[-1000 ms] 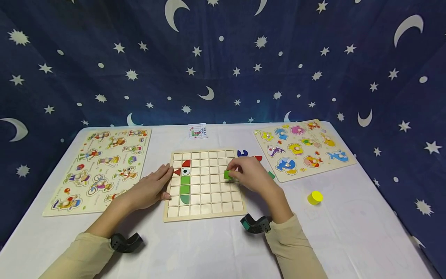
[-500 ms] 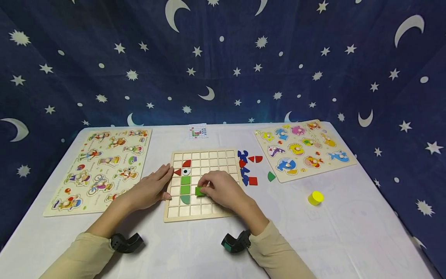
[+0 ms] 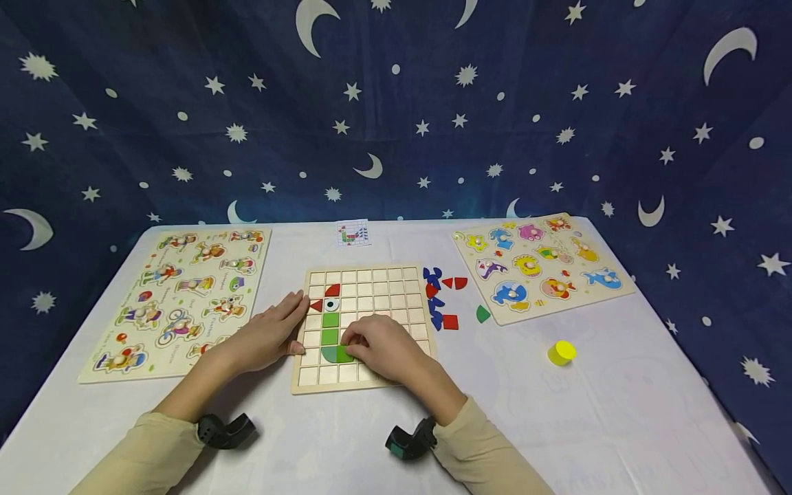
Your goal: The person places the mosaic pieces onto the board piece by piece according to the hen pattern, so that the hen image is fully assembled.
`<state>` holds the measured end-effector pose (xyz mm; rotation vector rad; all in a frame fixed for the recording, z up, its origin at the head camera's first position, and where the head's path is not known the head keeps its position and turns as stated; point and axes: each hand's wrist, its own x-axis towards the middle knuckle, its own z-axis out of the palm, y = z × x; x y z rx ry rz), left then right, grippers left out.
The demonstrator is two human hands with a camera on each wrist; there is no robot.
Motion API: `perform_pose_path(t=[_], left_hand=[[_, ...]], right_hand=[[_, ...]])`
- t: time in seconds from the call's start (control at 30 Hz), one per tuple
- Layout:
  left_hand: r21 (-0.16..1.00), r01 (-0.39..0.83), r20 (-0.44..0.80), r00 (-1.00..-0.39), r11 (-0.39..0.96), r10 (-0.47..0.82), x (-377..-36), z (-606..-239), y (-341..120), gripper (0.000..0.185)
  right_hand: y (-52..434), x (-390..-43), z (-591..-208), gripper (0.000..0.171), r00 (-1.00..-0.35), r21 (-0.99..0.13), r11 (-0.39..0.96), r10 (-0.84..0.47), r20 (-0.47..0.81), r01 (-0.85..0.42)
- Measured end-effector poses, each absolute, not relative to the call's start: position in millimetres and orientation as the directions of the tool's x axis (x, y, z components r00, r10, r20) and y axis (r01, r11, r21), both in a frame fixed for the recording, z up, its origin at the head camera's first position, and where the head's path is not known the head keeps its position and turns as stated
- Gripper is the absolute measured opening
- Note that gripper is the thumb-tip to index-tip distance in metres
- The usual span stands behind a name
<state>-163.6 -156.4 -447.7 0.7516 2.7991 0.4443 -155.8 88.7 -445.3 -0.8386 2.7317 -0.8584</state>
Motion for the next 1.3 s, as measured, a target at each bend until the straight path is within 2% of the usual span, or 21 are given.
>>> perform_pose_path(t=[0.27, 0.53, 0.97, 1.3], left_hand=[[0.331, 0.458, -0.116, -0.848, 0.825, 0.518, -163.6, -448.1, -156.5, 0.084], [0.326, 0.468, -0.106, -0.845, 0.821, 0.524, -163.3, -448.1, -156.5, 0.083], [0.316, 0.468, -0.113, -0.845, 0.825, 0.522, -163.8, -449.4, -157.1, 0.083], [0.321, 0.459, -0.117, -0.849, 0.828, 0.516, -164.4, -451.3, -157.3, 0.084]], right_hand=[[90.1, -156.7, -445.6, 0.004, -0.837, -0.533, 0.706, -0.547, 0.007, -0.466], [89.9, -156.3, -445.8, 0.006, -0.825, -0.549, 0.683, -0.565, 0.022, -0.482], [92.2, -154.7, -445.8, 0.018, -0.816, -0.496, 0.719, -0.577, -0.035, -0.487], [93.0, -155.0, -445.7, 0.024, -0.808, -0.450, 0.729, -0.589, -0.030, -0.515]])
